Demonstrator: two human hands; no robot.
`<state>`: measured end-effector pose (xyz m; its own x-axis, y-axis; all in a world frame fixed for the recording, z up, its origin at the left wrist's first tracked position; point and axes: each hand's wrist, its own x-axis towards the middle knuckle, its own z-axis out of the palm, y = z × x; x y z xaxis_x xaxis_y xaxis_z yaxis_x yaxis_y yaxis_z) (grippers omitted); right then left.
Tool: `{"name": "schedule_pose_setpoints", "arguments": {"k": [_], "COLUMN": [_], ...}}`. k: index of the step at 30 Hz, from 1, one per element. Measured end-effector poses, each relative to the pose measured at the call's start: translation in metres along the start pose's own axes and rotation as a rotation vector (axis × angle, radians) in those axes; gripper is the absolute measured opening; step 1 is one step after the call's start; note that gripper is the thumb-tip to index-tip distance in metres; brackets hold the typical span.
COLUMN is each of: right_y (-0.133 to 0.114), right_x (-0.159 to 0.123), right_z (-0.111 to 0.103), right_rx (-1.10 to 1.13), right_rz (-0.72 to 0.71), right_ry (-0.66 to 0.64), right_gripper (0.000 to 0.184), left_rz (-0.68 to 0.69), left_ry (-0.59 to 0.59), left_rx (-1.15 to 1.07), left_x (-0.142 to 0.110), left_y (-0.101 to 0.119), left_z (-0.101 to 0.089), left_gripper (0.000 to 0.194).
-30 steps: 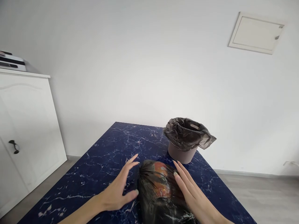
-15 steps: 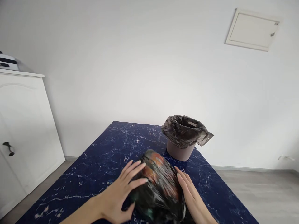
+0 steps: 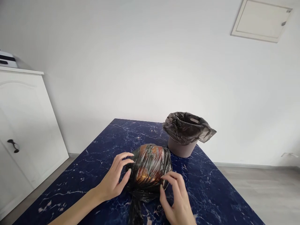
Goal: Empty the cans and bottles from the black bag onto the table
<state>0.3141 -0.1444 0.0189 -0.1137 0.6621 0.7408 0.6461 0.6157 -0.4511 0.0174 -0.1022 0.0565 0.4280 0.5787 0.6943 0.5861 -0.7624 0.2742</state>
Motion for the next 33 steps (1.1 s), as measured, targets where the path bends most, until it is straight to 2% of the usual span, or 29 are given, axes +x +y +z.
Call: {"name": "schedule_pose_setpoints", "arguments": {"k": [2,4,7,11,17,21,28,33], "right_y": [-0.012,-0.023,-0.034,-0.037,-0.035,-0.038,-0.039,-0.042], "right_x": [-0.001,-0.002,-0.004,-0.010,-0.016,-0.016,-0.016,-0.018], "right_z": [0.002,0.008,0.023,0.043,0.056,0.056,0.051,0.049], "right_rx": [-0.009,0.005,0.016,-0.060,-0.120,-0.100,-0.043,0.009], "right_rz": [-0.147,-0.201,-0.151,-0.117,-0.154,-0.152,-0.125,-0.034], "right_ry": [-0.052,-0.095,-0.186,-0.296,-0.266,-0.267,-0.267,-0.201], "right_gripper": [0.025,0.024,0.021,0.024,0.011,0.002,0.012,0.014], "left_rz": [0.006,-0.003,0.003,0.081,0.090,0.083,0.044,0.004], "left_ry": [0.027,0.055,0.028,-0.119,-0.253,-0.311,-0.315,-0.283], "left_rx": [0.007,0.013,0.016,0.027,0.042,0.042,0.040,0.013], "left_x": [0.001,0.003,0.006,0.006,0.004,0.002,0.000,0.003], "left_y": [0.002,0.003,-0.001,-0.008,-0.010,-0.009,-0.011,-0.008], "left_z": [0.000,0.000,-0.005,-0.014,-0.017,-0.013,-0.009,-0.010], "left_gripper": [0.028,0.022,0.015,0.014,0.026,0.018,0.016,0.016]}}
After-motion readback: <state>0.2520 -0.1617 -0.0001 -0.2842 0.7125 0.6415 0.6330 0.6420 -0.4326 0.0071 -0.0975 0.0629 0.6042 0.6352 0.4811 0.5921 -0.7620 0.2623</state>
